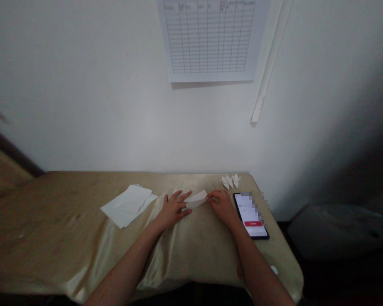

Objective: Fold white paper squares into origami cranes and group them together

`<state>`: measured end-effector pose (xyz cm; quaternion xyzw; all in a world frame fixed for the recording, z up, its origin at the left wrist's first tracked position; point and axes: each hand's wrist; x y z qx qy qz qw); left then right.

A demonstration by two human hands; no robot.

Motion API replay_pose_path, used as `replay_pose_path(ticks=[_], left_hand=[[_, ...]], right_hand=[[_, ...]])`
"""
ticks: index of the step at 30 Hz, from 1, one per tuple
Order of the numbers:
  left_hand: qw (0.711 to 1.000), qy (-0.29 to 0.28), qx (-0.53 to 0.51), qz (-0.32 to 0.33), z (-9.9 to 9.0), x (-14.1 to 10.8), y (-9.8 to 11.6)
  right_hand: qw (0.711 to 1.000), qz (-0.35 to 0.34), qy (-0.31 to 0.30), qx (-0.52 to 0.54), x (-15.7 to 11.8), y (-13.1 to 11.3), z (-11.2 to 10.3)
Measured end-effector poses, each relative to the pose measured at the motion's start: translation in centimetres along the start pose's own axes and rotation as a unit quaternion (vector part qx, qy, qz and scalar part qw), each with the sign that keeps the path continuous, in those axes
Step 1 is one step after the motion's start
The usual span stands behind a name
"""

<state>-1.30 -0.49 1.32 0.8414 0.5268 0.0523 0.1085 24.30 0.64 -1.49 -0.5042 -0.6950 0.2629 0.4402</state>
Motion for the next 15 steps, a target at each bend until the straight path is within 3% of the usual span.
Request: replay_pose_path(ticks=[4,8,15], left_hand=[[1.0,-0.014,-0.01,-0.012,-0.5,0.0,-0.3],[0.999,-0.018,-0.028,0.002,-0.8,-0.1,-0.4],[0.999,0.008,-0.022,0.024,-0.2,0.3,-0.2]], right_hand=[[0.998,0.014,-0.054,-0.034,-0.1,-0.5,-0.2],[0.996,0.013,-0.06,-0.072,-0.3,-1.3,-0.1],[0.99,0.026,-0.113,-0.085,-0.5,-1.2,0.5]])
Point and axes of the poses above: each hand's wrist, its own x-axis towards the middle knuckle, its own z-axis out of the palm, y = z × x, and after that the axes turned 9 degrees about x, right-handed
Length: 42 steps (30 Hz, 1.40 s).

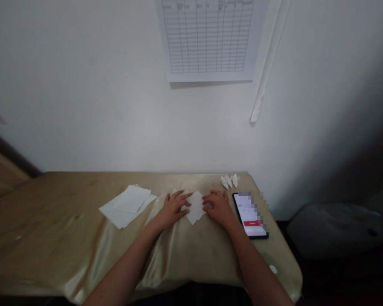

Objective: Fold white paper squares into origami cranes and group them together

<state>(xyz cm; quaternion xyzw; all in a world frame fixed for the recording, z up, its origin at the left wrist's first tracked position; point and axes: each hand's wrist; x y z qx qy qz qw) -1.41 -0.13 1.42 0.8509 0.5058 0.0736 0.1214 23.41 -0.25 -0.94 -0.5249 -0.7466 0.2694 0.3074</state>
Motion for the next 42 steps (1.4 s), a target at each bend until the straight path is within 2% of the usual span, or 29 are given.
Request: replay_pose_path(ticks=[4,9,15,22,30,42], left_hand=[[0.999,-0.008,-0.006,0.032,0.6,-0.1,0.1],[1.0,0.011,0.019,0.015,1.0,-0.4,0.2],[0.998,0.039,0.041,0.011,0.8,-0.5,0.6],[0.998,0.045,0.036,0.009,0.7,-0.3,0.3],[0.997,0.071,0.024,0.019,1.1,-0.1,0.0],[0.997,0.076,0.012,-0.014,0.5,0.0,0.4]], right_hand=[[1.0,-0.004,0.004,-0.007,0.0,0.1,0.1],[0.999,-0.03,0.021,-0.014,0.0,0.1,0.3],[0.998,-0.062,-0.014,0.007,-0.2,0.1,0.9],[0.998,-0.051,-0.041,0.013,-0.3,0.1,0.6],[0.997,-0.069,-0.014,0.008,-0.2,0.1,0.6],[0.997,-0.059,-0.036,0.038,-0.5,-0.5,-0.3]])
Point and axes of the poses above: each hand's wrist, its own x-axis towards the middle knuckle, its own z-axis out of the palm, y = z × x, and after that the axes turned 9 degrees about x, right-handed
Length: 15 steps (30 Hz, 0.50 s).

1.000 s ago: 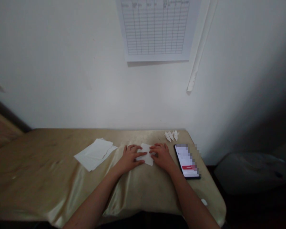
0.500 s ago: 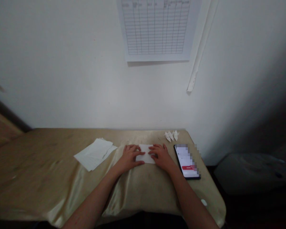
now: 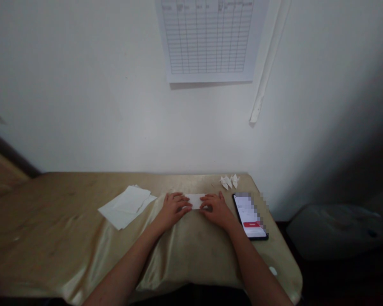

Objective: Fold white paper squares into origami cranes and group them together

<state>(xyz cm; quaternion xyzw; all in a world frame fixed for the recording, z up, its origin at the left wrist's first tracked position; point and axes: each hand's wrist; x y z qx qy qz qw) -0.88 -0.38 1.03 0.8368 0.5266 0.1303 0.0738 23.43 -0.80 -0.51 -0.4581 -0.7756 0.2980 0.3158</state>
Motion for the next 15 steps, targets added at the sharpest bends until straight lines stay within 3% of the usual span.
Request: replay_pose_path(ticks=[7,15], left_hand=[[0.999,0.015,-0.033,-0.003,-0.07,-0.08,0.02],[0.996,0.033,-0.06,-0.054,0.32,0.37,-0.19]], right_hand=[[0.998,-0.001,0.053,-0.021,0.2,0.79,0.26],[0.992,-0.005,0.096,-0.077,0.57,0.88,0.94]])
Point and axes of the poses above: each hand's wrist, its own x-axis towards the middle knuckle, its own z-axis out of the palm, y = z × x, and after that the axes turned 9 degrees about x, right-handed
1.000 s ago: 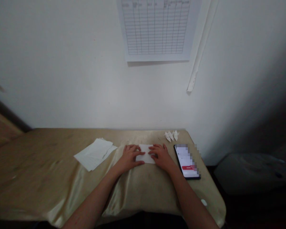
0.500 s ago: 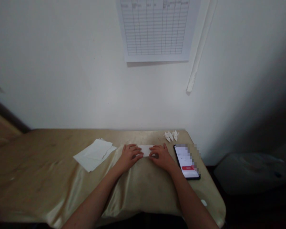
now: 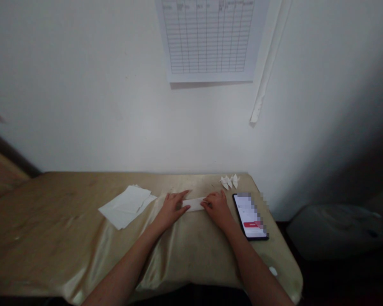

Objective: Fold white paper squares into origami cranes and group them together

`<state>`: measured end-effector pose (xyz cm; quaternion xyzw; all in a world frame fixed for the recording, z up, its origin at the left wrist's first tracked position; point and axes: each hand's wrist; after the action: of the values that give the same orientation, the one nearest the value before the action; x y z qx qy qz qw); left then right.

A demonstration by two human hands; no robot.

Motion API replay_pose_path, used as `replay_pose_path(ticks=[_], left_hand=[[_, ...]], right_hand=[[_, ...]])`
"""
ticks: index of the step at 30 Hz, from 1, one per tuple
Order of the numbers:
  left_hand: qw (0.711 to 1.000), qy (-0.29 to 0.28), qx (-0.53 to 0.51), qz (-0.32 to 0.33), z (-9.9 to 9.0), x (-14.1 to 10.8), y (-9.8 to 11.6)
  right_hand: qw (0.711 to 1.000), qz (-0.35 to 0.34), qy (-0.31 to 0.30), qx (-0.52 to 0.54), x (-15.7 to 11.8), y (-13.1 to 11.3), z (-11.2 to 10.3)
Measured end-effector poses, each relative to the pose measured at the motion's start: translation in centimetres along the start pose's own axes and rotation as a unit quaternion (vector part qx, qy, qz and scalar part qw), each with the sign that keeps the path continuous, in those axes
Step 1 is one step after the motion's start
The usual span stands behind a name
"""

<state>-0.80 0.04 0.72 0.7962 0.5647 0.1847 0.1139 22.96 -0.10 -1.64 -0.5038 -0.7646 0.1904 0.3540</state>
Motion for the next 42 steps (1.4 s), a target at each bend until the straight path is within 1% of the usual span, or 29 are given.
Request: replay_pose_path(ticks=[4,10,16,22,26,32,42], left_hand=[[1.0,-0.003,0.009,0.008,0.3,0.0,0.1],[0.996,-0.013,0.075,0.039,0.1,-0.4,0.4],[0.994,-0.022,0.097,0.044,-0.6,-0.9,0.5],[0.993,-0.002,0.107,0.049,-0.1,-1.0,0.0],[0.993,0.006,0.11,0.051,0.2,-0.9,-0.2],[0.993,0.009,0.11,0.05,0.0,-0.8,0.1],[0.993,0.001,0.108,0.039,0.1,-0.7,0.3]], right_hand=[[0.999,0.02,0.02,-0.027,0.1,-0.1,0.8],[0.997,0.033,0.039,-0.055,0.2,-0.5,1.5],[0.996,0.003,0.025,-0.088,-0.2,-0.9,0.3],[0.997,-0.002,0.002,-0.072,-0.4,-0.7,-0.7],[0.998,0.0,-0.001,-0.069,-0.4,-0.7,-0.8],[0.997,0.007,-0.001,-0.07,-0.4,-1.0,-0.8],[0.997,0.007,0.005,-0.082,-0.4,-0.9,-0.7]])
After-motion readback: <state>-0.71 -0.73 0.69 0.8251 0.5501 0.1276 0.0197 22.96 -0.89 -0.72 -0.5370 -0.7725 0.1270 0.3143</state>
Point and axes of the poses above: each hand's wrist, its own x-axis towards the middle knuckle, its own z-axis out of the palm, y = z × x, and after that the axes turned 9 degrees about x, right-handed
